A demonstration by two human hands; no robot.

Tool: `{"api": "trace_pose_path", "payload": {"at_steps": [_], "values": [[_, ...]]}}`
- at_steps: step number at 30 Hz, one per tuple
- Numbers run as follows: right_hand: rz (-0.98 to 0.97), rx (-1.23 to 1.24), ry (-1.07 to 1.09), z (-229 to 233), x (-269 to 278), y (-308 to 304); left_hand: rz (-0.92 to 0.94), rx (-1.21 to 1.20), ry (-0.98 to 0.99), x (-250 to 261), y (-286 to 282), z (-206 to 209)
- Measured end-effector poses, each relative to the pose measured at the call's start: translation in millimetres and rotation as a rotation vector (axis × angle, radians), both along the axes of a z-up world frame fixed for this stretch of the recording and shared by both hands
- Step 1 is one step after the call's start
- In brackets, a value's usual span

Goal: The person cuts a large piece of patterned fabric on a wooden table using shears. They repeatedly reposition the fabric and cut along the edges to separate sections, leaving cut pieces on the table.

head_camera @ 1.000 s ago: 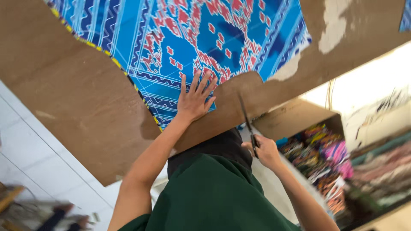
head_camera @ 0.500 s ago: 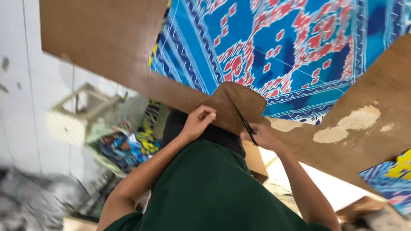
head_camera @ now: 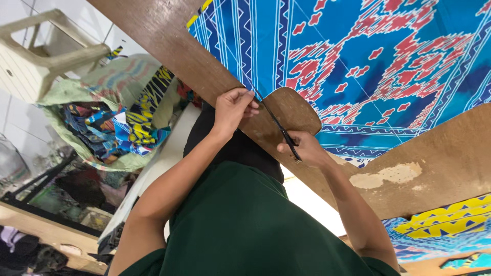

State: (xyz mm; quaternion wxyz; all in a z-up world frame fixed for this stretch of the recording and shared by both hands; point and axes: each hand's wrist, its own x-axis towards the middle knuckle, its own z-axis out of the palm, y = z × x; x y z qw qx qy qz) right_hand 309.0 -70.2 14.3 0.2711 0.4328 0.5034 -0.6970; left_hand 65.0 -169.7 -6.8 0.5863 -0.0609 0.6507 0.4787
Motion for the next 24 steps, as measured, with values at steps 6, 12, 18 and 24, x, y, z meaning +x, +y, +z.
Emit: {"api": "trace_pose_path", "payload": {"at_steps": [6, 12, 18, 24], "values": [[-0.004, 0.049, 0.025, 0.6, -8.7, -5.9, 0.042, 0.029, -0.013, -0.6, 2.6, -0.8], [0.004, 0.021, -0.046, -0.9, -14.0, -5.9, -0.004, 0.026, 0.009, -3.8, 2.3, 0.4], [0.011, 0.001, -0.107, -0.4, -9.3, -4.4, 0.004, 0.027, -0.016, -6.6, 3.8, 3.8], [-0.083, -0.055, 0.04, 0.5, -17.2, -0.4, -0.008, 0.051, -0.066, -13.1, 1.1, 2.1]]}}
